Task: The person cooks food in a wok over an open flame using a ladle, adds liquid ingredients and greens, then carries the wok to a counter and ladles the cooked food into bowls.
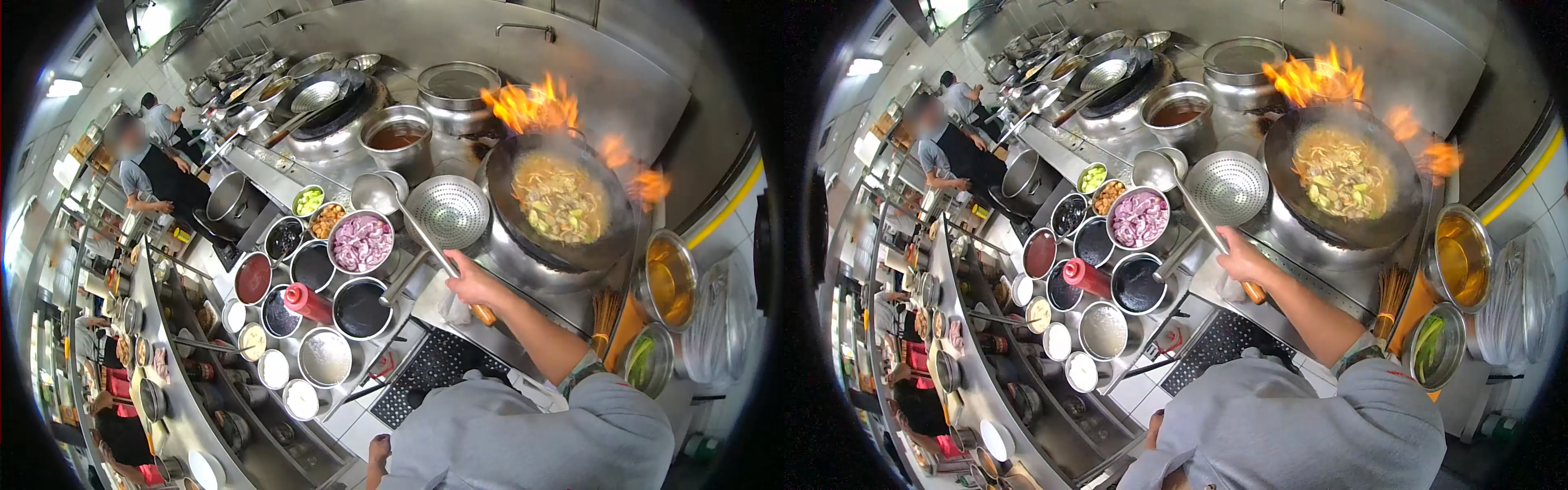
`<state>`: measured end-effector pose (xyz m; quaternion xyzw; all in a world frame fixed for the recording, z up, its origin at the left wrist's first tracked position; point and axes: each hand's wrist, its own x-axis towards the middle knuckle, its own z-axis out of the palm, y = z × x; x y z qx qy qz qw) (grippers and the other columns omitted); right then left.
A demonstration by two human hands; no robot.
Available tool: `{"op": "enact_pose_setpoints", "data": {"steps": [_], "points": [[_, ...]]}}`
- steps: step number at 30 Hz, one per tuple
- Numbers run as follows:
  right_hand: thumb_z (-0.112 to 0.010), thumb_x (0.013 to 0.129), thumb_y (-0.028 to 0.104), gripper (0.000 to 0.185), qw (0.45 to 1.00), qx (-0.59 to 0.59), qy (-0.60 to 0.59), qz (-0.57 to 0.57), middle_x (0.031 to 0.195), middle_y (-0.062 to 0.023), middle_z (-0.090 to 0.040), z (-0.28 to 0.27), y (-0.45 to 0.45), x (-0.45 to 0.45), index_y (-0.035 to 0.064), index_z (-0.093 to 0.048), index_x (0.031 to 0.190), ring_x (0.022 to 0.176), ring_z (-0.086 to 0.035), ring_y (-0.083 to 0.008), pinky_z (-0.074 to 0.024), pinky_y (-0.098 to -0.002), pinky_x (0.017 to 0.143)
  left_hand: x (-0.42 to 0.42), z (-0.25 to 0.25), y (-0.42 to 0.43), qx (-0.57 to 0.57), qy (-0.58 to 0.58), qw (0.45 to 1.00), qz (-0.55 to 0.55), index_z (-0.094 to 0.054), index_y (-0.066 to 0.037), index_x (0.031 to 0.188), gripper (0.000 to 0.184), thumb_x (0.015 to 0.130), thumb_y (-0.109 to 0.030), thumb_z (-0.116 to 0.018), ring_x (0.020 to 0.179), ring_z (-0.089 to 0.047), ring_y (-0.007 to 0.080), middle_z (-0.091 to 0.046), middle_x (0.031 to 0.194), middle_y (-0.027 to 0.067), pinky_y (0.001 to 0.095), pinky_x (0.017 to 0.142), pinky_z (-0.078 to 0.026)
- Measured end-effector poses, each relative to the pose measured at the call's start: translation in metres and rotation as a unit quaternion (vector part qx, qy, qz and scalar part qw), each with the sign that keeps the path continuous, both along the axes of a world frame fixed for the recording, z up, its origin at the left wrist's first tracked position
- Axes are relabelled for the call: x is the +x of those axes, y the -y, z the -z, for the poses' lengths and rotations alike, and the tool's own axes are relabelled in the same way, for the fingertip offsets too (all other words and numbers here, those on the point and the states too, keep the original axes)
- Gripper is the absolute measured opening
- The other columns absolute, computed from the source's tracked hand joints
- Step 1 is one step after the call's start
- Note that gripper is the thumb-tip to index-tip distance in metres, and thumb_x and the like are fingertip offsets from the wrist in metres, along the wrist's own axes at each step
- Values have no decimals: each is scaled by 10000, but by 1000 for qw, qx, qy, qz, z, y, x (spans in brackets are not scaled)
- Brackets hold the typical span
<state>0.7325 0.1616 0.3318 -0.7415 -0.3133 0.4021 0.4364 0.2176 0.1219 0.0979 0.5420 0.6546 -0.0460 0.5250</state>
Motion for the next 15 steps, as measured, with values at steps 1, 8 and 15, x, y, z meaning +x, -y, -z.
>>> {"op": "enact_pose_setpoints", "data": {"steps": [1,8,15], "points": [[-584,854,119,654,1000,-6,-18,-4,976,-184,-631,-5,2,2,75,-373,1472,604,-610,-207,-498,-372,551,0,-2,-1,-1,-2,1000,-5,-704,-10,1068,267,914,-213,-622,629,-608,146,-663,764,66,296,508,-496],[-581,881,116,638,998,-4,-62,8,963,-147,-619,-9,-3,0,71,-357,1476,583,-571,-164,-480,-339,525,-5,4,-7,-25,19,999,-40,-713,-29,1015,213,911,-194,-627,620,-600,140,-644,730,45,291,499,-486],[-614,928,109,609,989,36,-141,21,699,-3,-491,7,-8,-1,163,-346,1472,494,-467,-97,-387,-288,401,-20,9,-6,41,-12,998,47,-733,-18,1031,253,891,-212,-653,633,-623,141,-693,754,50,300,568,-504]]}}
